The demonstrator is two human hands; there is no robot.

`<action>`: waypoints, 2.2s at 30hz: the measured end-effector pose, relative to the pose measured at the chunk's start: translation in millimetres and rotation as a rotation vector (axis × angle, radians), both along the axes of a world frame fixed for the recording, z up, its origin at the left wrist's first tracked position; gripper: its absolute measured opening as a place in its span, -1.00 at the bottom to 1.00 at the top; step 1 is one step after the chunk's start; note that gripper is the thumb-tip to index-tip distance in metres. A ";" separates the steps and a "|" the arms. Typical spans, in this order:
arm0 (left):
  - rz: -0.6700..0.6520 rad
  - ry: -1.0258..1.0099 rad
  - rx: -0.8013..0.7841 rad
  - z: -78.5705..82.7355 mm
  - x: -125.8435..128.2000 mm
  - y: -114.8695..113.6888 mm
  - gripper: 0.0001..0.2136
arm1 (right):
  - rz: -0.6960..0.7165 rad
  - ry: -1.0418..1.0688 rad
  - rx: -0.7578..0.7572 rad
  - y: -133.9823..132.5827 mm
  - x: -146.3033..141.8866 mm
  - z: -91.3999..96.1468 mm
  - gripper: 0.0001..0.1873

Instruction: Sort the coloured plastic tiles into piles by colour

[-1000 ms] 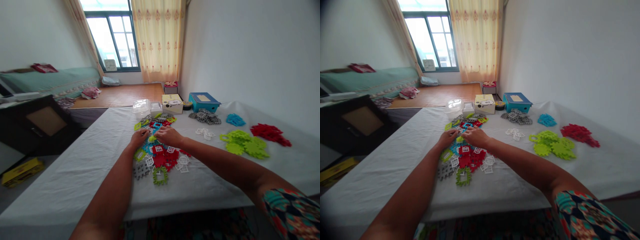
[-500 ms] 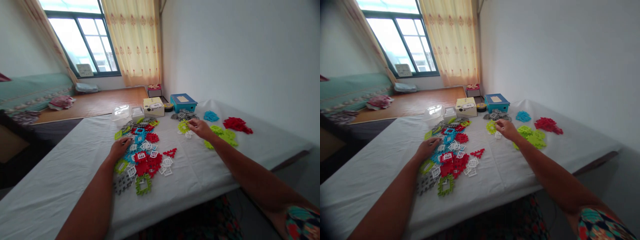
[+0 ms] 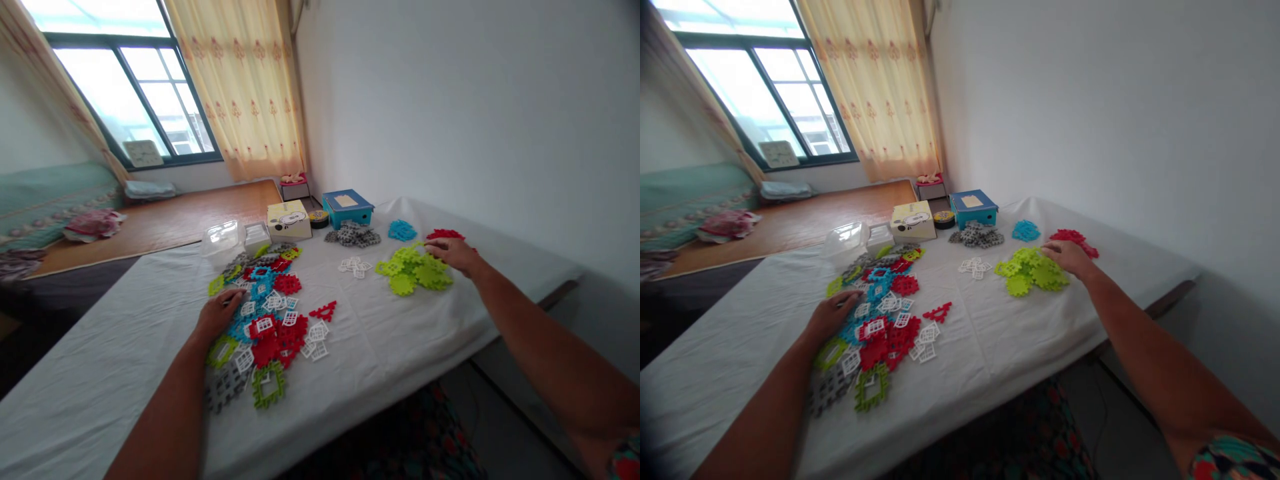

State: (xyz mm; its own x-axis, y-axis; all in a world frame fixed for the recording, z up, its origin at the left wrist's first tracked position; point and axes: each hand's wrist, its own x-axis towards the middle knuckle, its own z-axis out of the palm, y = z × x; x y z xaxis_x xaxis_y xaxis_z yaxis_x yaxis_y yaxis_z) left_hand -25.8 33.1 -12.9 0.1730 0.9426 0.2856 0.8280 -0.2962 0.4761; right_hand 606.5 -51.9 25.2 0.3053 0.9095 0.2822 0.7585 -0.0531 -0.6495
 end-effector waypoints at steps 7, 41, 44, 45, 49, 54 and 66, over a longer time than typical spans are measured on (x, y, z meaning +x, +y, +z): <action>0.004 0.014 0.016 2.3 0.2 0.5 -0.56 | 0.175 -0.584 0.231 -0.1 -73.3 3.2 -0.57; -0.008 -0.135 0.034 0.1 7.2 -5.8 -0.61 | 0.930 -0.430 0.107 69.5 -301.7 -23.9 -0.49; -0.025 -0.128 0.033 -4.3 5.1 -2.2 -0.62 | 0.900 -0.381 0.104 83.8 -313.9 -29.2 -0.49; -0.028 -0.126 0.032 -5.3 4.7 -1.3 -0.62 | 0.896 -0.373 0.108 84.5 -315.2 -29.7 -0.50; -0.028 -0.120 0.032 -6.8 3.9 0.2 -0.63 | 0.927 -0.409 0.111 75.5 -311.0 -26.0 -0.60; -0.027 -0.114 0.032 -4.6 3.7 -1.1 -0.64 | 0.809 -0.408 0.040 66.0 -297.0 -16.5 -0.70; -0.002 -0.045 -0.022 0.6 -0.7 -0.4 -0.53 | 0.459 -0.203 0.147 44.7 -152.1 30.3 -0.71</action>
State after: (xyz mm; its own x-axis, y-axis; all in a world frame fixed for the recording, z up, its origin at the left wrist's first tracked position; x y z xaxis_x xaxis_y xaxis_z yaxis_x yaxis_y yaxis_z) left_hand -26.6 32.8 -12.3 0.1629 0.9484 0.2722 0.8050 -0.2872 0.5191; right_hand 454.4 -7.1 55.5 -0.1899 0.8829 0.4294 0.7938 0.3955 -0.4621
